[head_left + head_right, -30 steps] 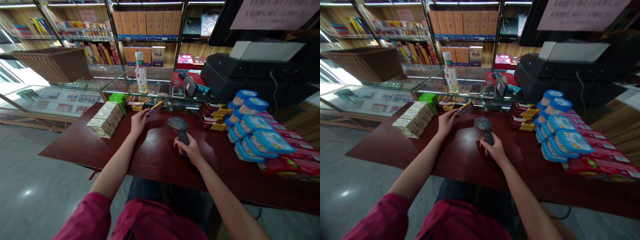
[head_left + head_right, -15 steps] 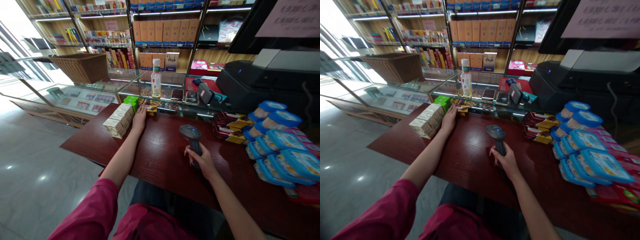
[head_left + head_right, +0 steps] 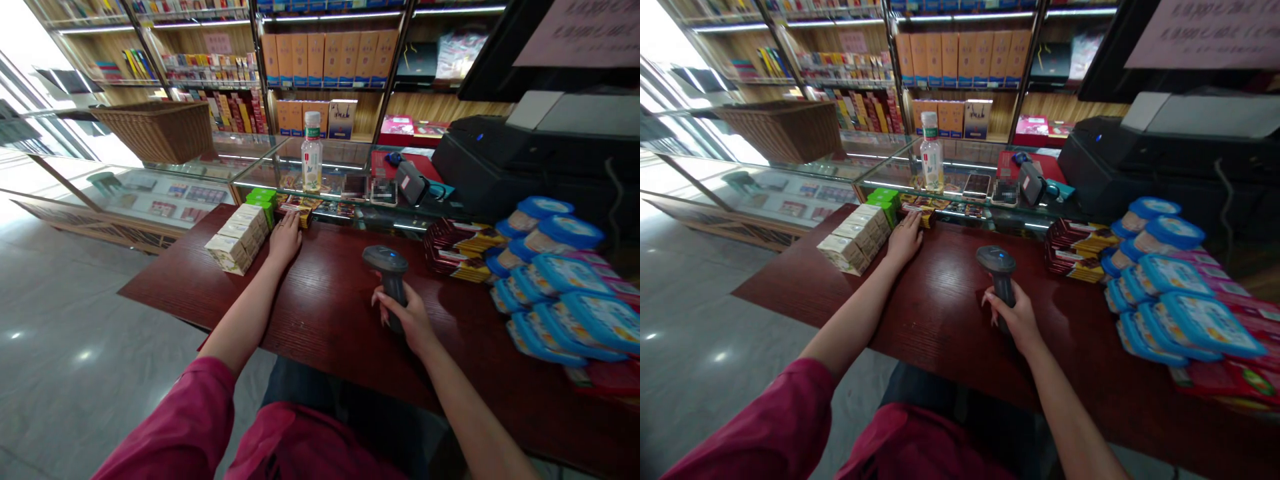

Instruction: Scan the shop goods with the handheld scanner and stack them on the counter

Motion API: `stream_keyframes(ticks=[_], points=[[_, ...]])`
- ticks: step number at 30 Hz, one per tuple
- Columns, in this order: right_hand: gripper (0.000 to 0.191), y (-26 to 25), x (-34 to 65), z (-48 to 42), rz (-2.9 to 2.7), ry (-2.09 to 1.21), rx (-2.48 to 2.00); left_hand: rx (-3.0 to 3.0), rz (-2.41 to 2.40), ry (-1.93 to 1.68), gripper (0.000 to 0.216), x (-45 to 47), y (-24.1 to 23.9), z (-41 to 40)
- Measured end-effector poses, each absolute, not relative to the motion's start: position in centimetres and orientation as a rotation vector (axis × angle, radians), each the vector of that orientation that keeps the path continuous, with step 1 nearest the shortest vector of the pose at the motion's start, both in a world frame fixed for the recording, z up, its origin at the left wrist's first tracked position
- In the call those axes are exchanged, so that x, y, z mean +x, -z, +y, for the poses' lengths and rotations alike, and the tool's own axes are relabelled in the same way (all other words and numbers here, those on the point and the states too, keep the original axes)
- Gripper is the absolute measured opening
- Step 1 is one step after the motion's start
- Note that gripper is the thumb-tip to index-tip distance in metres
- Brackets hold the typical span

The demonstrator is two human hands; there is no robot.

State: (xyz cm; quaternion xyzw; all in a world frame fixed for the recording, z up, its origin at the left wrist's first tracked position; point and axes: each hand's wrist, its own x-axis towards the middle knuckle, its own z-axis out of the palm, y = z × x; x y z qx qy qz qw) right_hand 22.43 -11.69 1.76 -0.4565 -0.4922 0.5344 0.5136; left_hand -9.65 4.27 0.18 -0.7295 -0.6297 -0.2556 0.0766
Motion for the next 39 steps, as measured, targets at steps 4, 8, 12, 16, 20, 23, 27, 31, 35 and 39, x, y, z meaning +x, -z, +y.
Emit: stream_keyframes(ticks=[4,8,12,16,20,23,27,31,35,39], points=[[0.054,-2.2,23.0,-11.6,-1.101,-1.234,-1.077,-2.196,-1.866,0.767,0.061,-8.6,-1.1,3.4],[0.055,-2.1,25.4,-11.3,-0.858,-1.075,-1.085,-2.428,-1.568,0.769,0.058,-3.7,-2.4,2.0],[0.058,-1.3,28.9,-12.0,-0.748,-0.958,-1.128,-2.769,-1.140,0.712,0.057,5.3,-3.3,1.1],[0.057,-0.6,30.6,-13.0,-0.690,-0.884,-1.107,-2.930,-0.961,0.706,0.059,14.8,-3.7,1.0],[0.052,-0.3,30.7,-13.0,-0.669,-0.845,-1.101,-3.051,-0.998,0.698,0.058,20.2,-2.8,1.4],[0.051,-0.4,30.7,-12.9,-0.678,-0.850,-1.084,-3.097,-1.066,0.828,0.051,20.5,-2.2,1.6],[0.053,-0.9,30.5,-13.6,-0.743,-0.908,-1.015,-3.067,-1.241,1.223,0.042,16.8,-2.2,1.2],[0.054,-1.7,29.8,-14.7,-0.898,-1.163,-0.946,-2.940,-1.781,1.740,0.028,11.2,-2.0,0.5],[0.049,-2.1,29.3,-15.3,-1.053,-1.404,-0.926,-2.765,-2.262,2.424,0.028,6.9,-0.8,-0.4],[0.049,-1.9,29.1,-15.4,-1.120,-1.400,-0.969,-2.621,-2.345,2.680,0.030,5.9,-0.3,-0.8]])
